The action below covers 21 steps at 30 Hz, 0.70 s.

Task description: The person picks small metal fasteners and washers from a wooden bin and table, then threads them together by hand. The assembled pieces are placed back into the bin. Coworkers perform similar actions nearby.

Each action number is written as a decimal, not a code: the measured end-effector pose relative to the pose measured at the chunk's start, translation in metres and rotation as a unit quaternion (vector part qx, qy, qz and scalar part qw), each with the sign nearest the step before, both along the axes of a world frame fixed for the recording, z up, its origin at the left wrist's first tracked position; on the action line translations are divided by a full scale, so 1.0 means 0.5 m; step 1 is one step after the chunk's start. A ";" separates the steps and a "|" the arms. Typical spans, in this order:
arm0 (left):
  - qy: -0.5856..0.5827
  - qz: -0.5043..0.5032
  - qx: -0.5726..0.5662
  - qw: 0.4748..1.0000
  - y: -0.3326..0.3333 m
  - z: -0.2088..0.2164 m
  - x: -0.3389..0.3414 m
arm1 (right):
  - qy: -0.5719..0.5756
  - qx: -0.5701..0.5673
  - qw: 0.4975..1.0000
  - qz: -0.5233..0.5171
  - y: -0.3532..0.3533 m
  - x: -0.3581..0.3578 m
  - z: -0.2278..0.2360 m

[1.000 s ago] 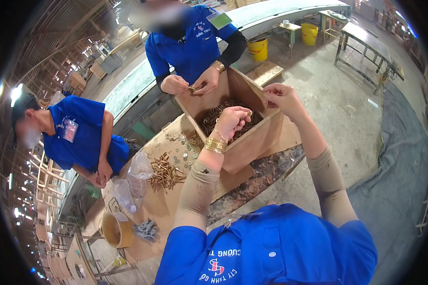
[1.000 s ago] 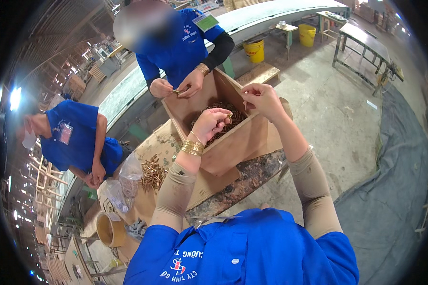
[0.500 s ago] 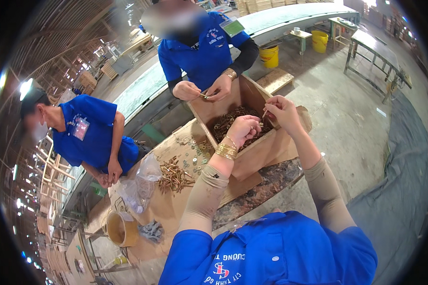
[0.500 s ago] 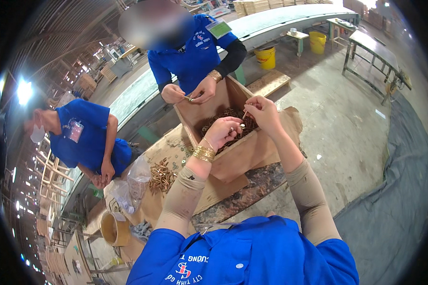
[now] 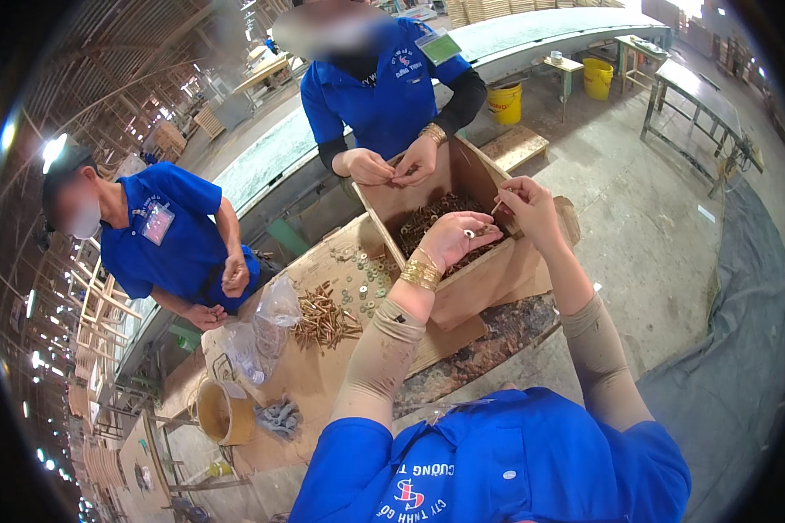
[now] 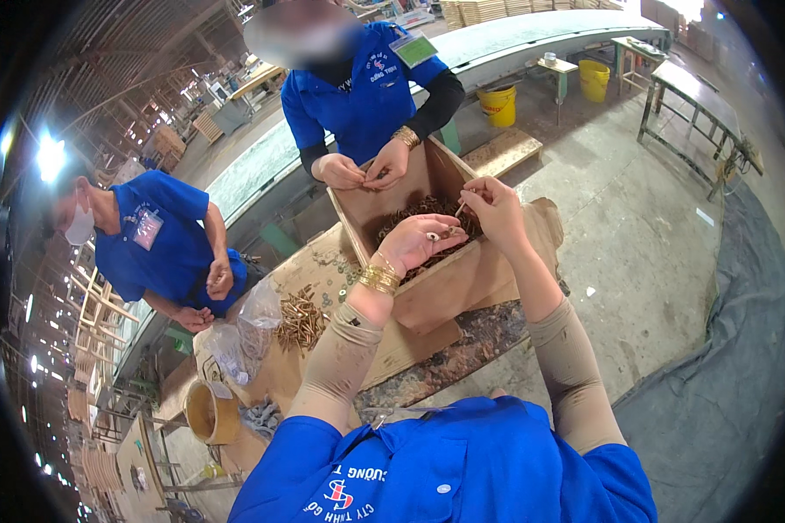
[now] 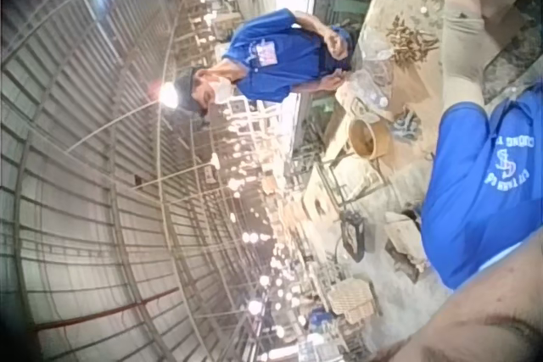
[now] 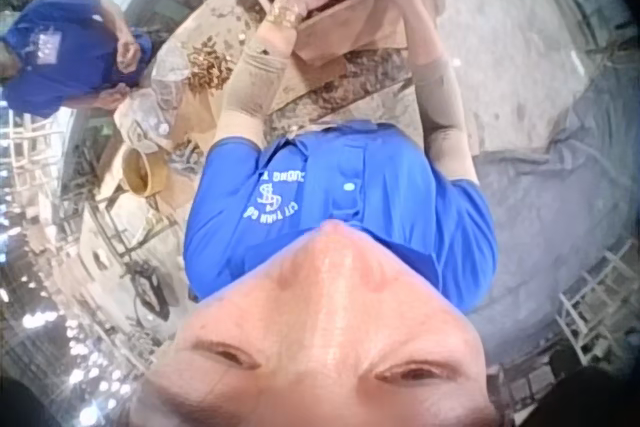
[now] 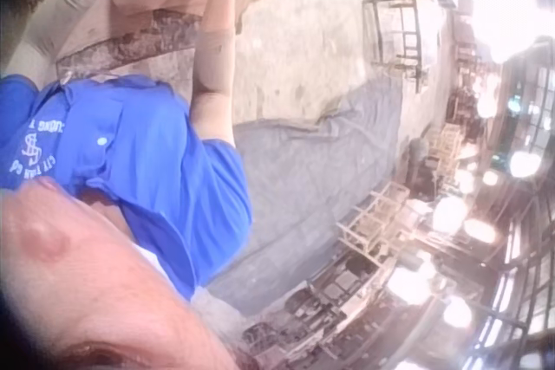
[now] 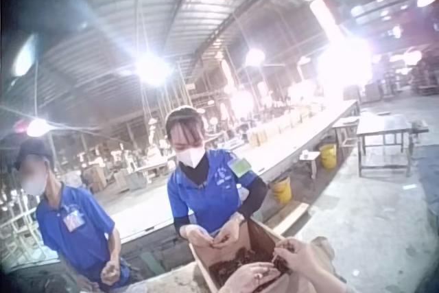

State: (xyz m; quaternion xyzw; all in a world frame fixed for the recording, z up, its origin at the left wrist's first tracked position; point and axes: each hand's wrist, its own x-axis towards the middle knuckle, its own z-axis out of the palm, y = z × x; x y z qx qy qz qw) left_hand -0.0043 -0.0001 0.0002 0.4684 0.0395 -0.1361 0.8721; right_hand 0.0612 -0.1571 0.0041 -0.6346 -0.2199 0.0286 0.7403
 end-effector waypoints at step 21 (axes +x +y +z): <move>-0.002 0.077 0.106 0.991 0.002 0.001 -0.002 | -0.026 0.014 1.000 -0.003 0.020 -0.014 -0.010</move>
